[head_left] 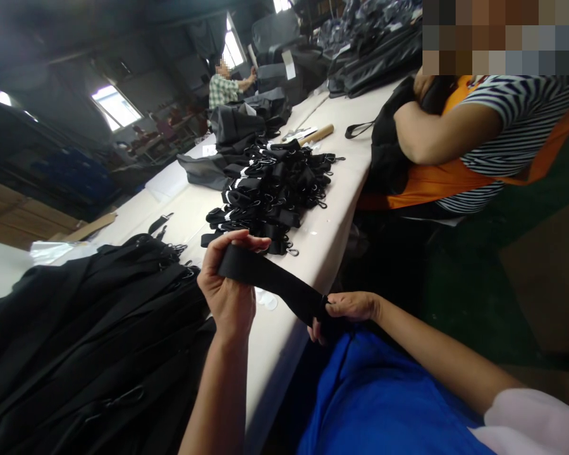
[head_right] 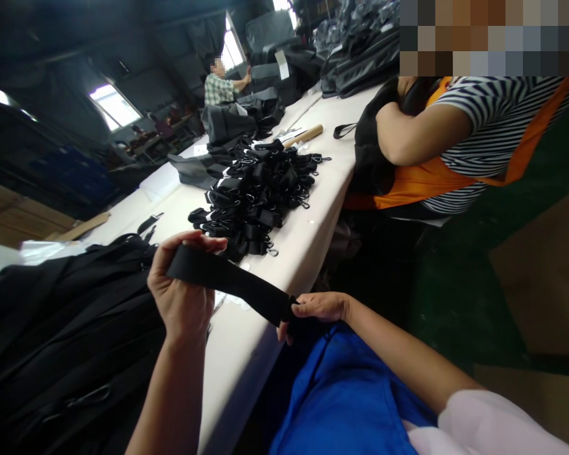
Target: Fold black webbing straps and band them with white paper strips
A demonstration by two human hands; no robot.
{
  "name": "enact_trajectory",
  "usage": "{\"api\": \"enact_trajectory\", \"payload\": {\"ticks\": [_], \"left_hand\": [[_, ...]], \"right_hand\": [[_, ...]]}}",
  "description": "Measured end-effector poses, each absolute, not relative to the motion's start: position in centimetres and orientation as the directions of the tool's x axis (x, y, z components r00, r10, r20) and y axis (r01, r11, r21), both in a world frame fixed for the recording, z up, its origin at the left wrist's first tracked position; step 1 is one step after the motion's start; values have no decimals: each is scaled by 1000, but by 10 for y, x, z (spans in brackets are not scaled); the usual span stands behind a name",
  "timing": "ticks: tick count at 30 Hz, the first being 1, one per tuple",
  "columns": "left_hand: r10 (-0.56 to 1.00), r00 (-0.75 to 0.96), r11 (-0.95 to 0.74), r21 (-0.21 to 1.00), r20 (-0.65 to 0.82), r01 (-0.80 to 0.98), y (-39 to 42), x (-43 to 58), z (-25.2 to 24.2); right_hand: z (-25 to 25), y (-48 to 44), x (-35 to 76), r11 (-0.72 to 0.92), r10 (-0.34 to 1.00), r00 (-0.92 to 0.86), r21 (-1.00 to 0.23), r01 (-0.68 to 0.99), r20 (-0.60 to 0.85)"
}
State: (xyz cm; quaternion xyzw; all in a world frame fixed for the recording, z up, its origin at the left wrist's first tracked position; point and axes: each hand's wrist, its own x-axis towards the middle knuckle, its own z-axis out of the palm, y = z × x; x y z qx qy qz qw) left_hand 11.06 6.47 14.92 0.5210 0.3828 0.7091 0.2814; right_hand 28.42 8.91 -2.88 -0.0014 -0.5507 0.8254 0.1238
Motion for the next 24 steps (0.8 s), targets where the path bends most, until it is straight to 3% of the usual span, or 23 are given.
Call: {"api": "enact_trajectory", "payload": {"ticks": [4,6,13,18,20,24], "left_hand": [[737,-436,-578,816,516,-11,68,96,150],[732,-463,-566,824,501,-4,69,92,151],[691,-526,-591,807,497,-13,74,100,143],[637,-486,-619,773,598,141,70,113,142],[646,-475,-623,773,597,125,66,119,146],[673,-489,-634,773,554,4,60,122,156]], "right_hand": [[-17,87,301,-129,219,-976,-991,-34,5],[-16,84,307,-97,236,-971,-995,6,-29],[-33,60,309,-197,507,-856,-980,-2,-100],[-24,54,304,-207,416,-909,-976,-68,-25],[-28,55,300,-227,430,-903,-966,-126,17],[-53,58,278,-373,666,-737,-907,-195,-115]]}}
